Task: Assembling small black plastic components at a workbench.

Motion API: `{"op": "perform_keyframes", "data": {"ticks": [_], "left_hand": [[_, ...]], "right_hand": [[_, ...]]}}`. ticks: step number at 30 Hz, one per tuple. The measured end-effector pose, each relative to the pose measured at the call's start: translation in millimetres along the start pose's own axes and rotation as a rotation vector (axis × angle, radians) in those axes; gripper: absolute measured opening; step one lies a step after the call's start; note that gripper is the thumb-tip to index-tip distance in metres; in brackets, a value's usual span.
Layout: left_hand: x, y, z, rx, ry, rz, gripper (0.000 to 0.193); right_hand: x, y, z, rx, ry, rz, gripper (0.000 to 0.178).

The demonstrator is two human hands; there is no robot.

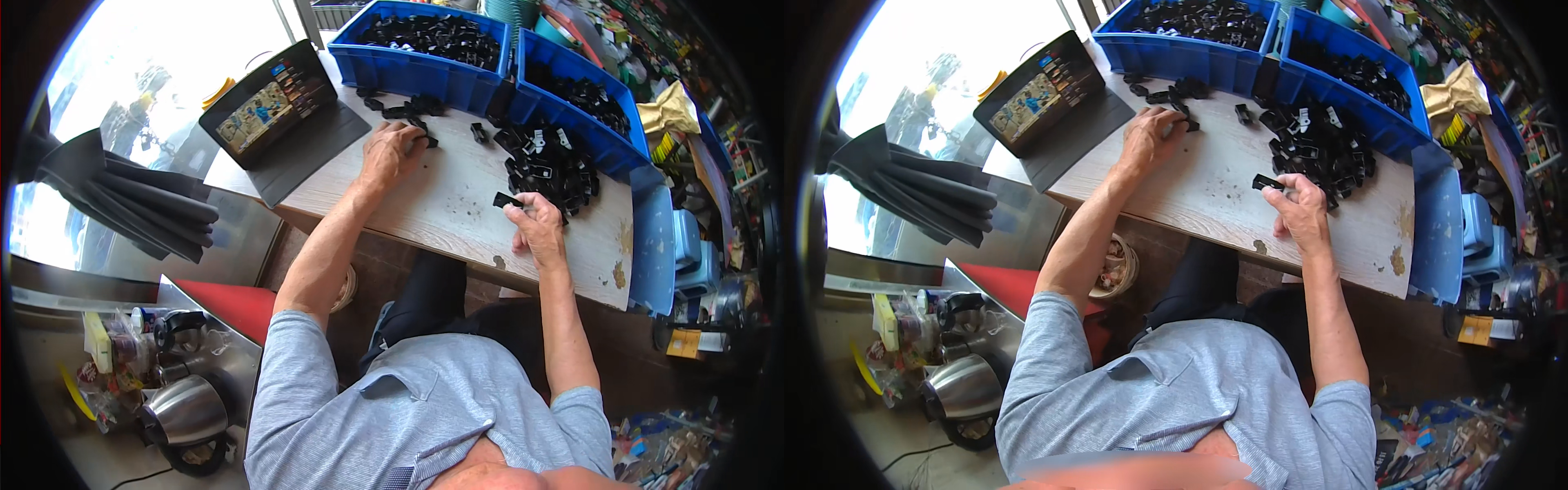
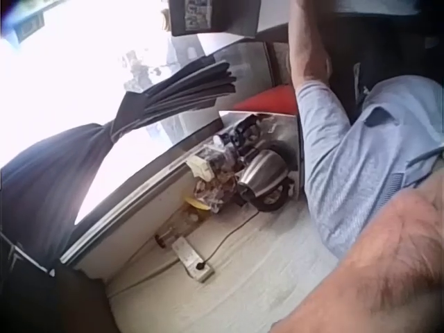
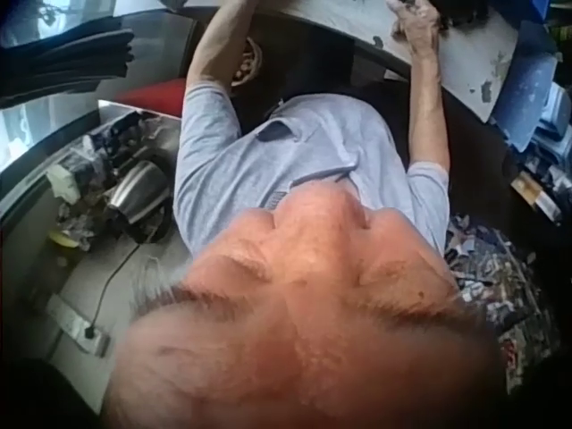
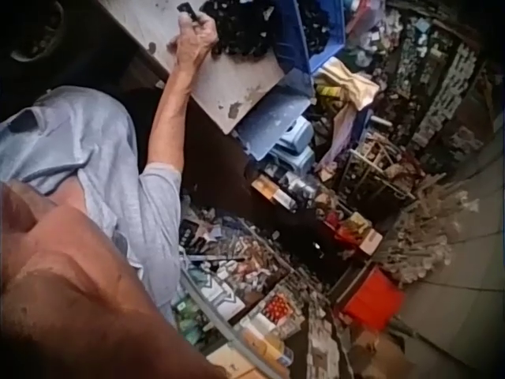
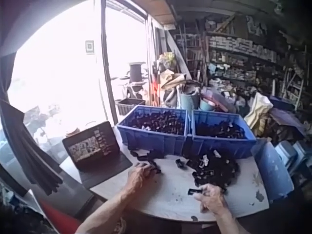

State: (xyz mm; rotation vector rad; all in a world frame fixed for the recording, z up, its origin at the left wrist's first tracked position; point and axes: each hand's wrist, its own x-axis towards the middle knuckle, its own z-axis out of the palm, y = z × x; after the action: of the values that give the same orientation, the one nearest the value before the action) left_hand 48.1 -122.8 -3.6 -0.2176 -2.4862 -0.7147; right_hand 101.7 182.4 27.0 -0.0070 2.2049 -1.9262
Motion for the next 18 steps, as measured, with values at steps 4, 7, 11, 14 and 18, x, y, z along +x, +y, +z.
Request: {"op": "perform_keyframes", "data": {"ticks": [4,7,11,14,18], "left_hand": [[4,2,1,-0.008,-0.045,-0.062,0.018],[8,1,2,-0.062,-0.110,-0.124,0.016],[5,12,4,0.002,-0.171,-0.104,0.017],[-4,29,4,0.096,-0.151,-0.044,0.018],[-21,41,14,-0.095,-0.073,-0.012,0.019]], "right_hand": [[0,2,-1,0.016,-0.019,-0.018,0.036],[0,4,-2,0.011,-0.015,-0.024,0.035],[1,5,-4,0.005,-0.011,-0.022,0.037],[0,0,-2,-0.030,0.010,-0.005,0.040],[1,0,1,-0.046,0.007,-0.039,0.042]]}}
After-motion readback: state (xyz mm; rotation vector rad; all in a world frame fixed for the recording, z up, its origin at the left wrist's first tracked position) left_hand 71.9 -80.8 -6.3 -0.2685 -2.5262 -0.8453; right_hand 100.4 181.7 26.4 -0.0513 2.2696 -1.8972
